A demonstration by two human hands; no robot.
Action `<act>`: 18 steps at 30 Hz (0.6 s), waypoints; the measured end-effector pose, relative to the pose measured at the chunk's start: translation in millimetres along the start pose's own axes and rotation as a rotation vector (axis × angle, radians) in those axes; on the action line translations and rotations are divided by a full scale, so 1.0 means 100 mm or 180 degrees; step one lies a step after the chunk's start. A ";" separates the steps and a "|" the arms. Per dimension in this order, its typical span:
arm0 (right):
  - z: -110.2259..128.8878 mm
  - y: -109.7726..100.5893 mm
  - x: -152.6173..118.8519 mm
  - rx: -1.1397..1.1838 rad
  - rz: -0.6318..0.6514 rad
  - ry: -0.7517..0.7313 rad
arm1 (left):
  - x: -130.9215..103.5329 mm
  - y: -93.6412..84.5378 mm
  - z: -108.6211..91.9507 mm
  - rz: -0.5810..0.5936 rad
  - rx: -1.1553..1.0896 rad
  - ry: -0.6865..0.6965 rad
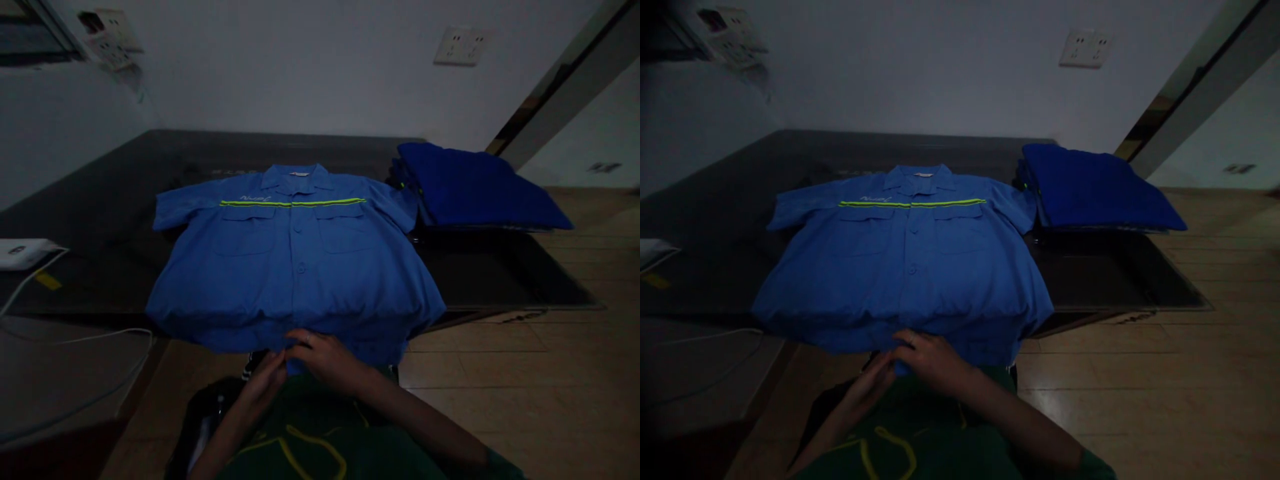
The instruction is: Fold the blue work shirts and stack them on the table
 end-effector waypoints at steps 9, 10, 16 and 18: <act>-0.93 -1.53 -1.67 0.0788 -0.3400 0.2416 | -0.10 0.03 -0.14 -0.0236 -0.0073 -0.0204; -1.06 -1.62 -1.91 0.0668 -0.3756 0.2687 | -0.11 0.02 -0.15 -0.0238 -0.0019 -0.0170; -1.48 -1.55 -2.33 0.1428 -0.4324 0.2692 | -0.11 -0.07 -0.07 -0.0276 0.0196 -0.0205; -1.51 -1.42 -2.37 0.1645 -0.4389 0.2556 | -0.10 -0.10 -0.05 -0.0293 0.0210 -0.0248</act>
Point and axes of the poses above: each hand's wrist, its own x-axis towards the middle knuckle, its own y-axis out of the palm, z = x × y, the point moved 8 cm from there along x, towards the middle knuckle, and after that the axes turned 8 degrees about -z, right-handed, at the moved point
